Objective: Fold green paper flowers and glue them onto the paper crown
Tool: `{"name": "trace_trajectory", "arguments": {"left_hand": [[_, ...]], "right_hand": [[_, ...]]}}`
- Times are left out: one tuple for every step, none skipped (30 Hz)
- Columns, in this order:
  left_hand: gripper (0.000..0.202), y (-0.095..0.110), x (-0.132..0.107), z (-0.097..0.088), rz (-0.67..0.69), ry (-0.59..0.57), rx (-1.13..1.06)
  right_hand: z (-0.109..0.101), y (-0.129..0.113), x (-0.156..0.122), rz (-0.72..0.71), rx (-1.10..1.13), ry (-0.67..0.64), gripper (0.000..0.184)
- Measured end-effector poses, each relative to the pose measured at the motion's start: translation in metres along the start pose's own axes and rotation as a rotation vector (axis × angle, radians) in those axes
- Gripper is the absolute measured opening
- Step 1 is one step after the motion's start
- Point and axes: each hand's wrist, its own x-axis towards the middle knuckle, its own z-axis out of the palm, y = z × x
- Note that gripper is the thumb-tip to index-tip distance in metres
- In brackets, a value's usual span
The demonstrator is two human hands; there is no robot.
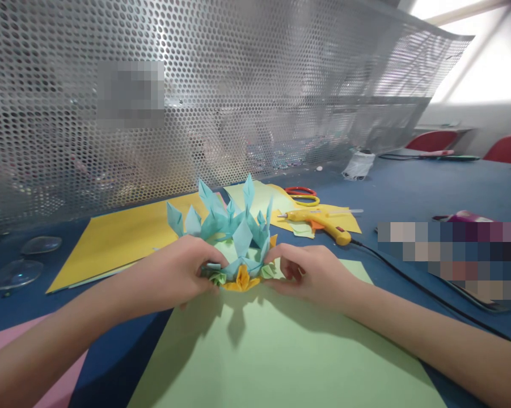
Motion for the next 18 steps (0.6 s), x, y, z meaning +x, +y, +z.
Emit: {"name": "trace_trajectory", "arguments": {"left_hand": [[0.025, 0.0, -0.0003, 0.0001, -0.001, -0.001, 0.0], [0.025, 0.0001, -0.0006, 0.0002, -0.002, -0.001, 0.002], [0.025, 0.0003, -0.001, 0.0003, -0.003, 0.0, 0.003], [0.025, 0.0006, -0.0013, 0.0003, -0.004, 0.0, 0.004], [0.025, 0.001, -0.0016, 0.0004, -0.004, 0.001, 0.005], [0.025, 0.0015, -0.0018, 0.0003, -0.003, 0.001, 0.007], [0.025, 0.002, -0.0018, 0.0002, -0.003, -0.001, 0.007], [0.025, 0.0024, -0.0018, 0.0001, -0.001, -0.001, 0.009], [0.024, 0.0027, -0.0016, -0.0001, -0.001, -0.002, 0.01], [0.024, 0.0028, -0.0013, -0.0003, 0.001, -0.002, 0.012], [0.024, 0.0029, -0.001, -0.0004, 0.001, -0.001, 0.014], [0.024, 0.0029, -0.0007, -0.0004, 0.0, 0.0, 0.015], [0.024, 0.0028, -0.0003, -0.0004, 0.0, 0.0, 0.014], [0.024, 0.0027, -0.0001, -0.0003, -0.001, -0.001, 0.014], [0.024, 0.0026, 0.0, -0.0002, -0.002, -0.002, 0.013], [0.025, 0.0026, 0.0001, -0.0001, -0.002, -0.002, 0.012], [0.025, 0.0027, 0.0001, 0.0, -0.003, -0.002, 0.012], [0.025, 0.0027, 0.0, 0.0, -0.004, -0.001, 0.012]], "right_hand": [[-0.0002, -0.0001, 0.0001, 0.0, -0.001, 0.0, 0.021], [-0.0003, -0.0001, 0.0002, 0.001, -0.002, 0.0, 0.021], [-0.0003, 0.0, 0.0003, 0.002, -0.003, 0.001, 0.02], [-0.0003, 0.0, 0.0004, 0.003, -0.005, 0.001, 0.02], [-0.0001, 0.0002, 0.0004, 0.004, -0.006, 0.001, 0.019], [0.0001, 0.0004, 0.0004, 0.005, -0.007, 0.001, 0.018], [0.0004, 0.0006, 0.0004, 0.006, -0.007, 0.002, 0.018], [0.0006, 0.0008, 0.0003, 0.006, -0.007, 0.002, 0.017], [0.0008, 0.001, 0.0002, 0.007, -0.006, 0.004, 0.017], [0.0008, 0.0011, 0.0001, 0.008, -0.005, 0.006, 0.017], [0.0008, 0.0011, 0.0, 0.009, -0.003, 0.008, 0.017], [0.0007, 0.001, 0.0, 0.008, -0.002, 0.008, 0.017], [0.0005, 0.0008, 0.0, 0.009, 0.0, 0.009, 0.017], [0.0003, 0.0005, 0.0001, 0.009, 0.0, 0.008, 0.017], [0.0001, 0.0003, 0.0001, 0.008, 0.0, 0.007, 0.017], [-0.0001, 0.0001, 0.0002, 0.008, 0.0, 0.005, 0.017], [-0.0001, 0.0, 0.0003, 0.008, -0.001, 0.003, 0.017], [-0.0001, 0.0, 0.0004, 0.008, -0.001, 0.001, 0.017]]}}
